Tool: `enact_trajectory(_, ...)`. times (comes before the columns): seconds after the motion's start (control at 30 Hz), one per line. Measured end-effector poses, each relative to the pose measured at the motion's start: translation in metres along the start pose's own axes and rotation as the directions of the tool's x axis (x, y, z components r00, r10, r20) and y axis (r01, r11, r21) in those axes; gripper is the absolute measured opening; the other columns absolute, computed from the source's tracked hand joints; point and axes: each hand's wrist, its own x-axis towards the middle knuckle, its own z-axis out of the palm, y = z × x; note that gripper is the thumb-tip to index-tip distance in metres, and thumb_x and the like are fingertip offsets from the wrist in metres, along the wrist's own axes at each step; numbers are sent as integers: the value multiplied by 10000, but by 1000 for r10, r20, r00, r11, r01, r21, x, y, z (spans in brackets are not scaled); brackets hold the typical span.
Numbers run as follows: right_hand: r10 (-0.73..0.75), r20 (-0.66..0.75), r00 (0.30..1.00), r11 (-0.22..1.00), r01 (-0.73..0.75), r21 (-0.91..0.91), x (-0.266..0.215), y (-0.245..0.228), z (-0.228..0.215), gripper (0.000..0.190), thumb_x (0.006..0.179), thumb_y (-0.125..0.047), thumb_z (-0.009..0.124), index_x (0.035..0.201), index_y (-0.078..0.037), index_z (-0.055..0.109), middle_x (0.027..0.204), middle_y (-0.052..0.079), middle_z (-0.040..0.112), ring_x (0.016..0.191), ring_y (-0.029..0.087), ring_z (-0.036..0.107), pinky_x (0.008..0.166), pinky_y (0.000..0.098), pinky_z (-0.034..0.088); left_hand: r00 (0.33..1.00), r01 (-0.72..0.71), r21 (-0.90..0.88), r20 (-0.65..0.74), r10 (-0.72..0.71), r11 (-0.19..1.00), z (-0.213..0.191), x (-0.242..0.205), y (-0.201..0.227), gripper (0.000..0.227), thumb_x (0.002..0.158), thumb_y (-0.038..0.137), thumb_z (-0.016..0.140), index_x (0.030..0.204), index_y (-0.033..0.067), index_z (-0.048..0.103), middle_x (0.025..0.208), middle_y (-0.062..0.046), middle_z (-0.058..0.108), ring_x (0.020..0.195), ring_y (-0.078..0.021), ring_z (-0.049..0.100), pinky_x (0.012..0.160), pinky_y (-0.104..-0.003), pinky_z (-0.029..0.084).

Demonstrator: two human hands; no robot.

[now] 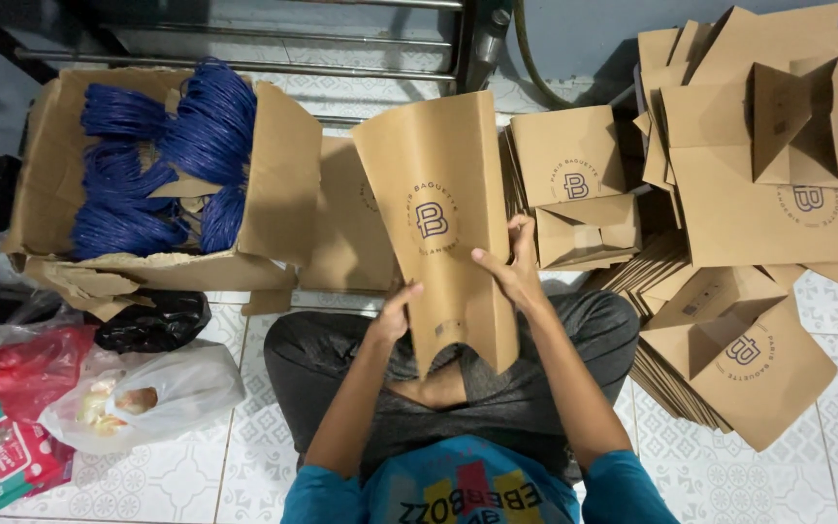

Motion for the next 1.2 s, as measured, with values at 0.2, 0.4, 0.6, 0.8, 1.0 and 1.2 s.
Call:
enact_trajectory(0.2,-145,-18,989,989,144,-36,-5,-37,18,791,695,-272,931,1104,-169,261,1392,256,452,1314,447,416,1033,642,338,824,-512,185,382,418,839,4,-4,9,868,853,369,771,1576,189,326,1445,-141,560,1289,-277,550,1137,-511,382)
enact_trajectory(0.4,22,-12,1000,996,-21,81,-4,-59,-15,545,815,-287,763,1150,-171,348,1278,163,477,1213,385,490,963,533,485,962,-192,-97,-218,167,977,-10,5,37,424,829,494,702,1044,132,754,920,-94,734,798,-206,686,710,-279,543)
enact_trajectory(0.6,-72,-66,995,984,81,157,2,-32,-46,337,838,-43,779,1154,-25,664,1098,122,670,1031,246,658,894,401,556,813,-563,378,90,576,735,72,-71,97,516,896,312,812,1307,77,606,1261,-133,626,1198,-212,565,1020,-406,470)
enact_trajectory(0.8,-23,-204,979,970,71,233,13,9,-50,529,882,12,781,1345,-11,527,877,91,735,728,178,751,630,264,641,713,-695,301,169,680,654,45,-40,86,395,964,138,731,1308,33,566,1105,-99,735,941,-160,713,773,-313,601)
enact_trajectory(1.0,-10,-184,983,1000,9,-7,17,31,-51,182,1027,-161,668,1179,-89,737,779,78,747,664,101,688,540,241,590,758,-615,471,132,639,633,67,-59,95,168,1041,274,632,1077,111,612,867,31,641,799,-65,578,732,-256,518)
enact_trajectory(1.2,-205,-192,960,881,95,-464,16,11,-27,389,1140,-220,459,840,-64,649,587,109,593,581,156,522,558,304,424,882,-132,869,-116,456,477,66,-44,83,783,1071,574,308,1599,5,211,1602,-322,287,1482,-451,284,1233,-553,231)
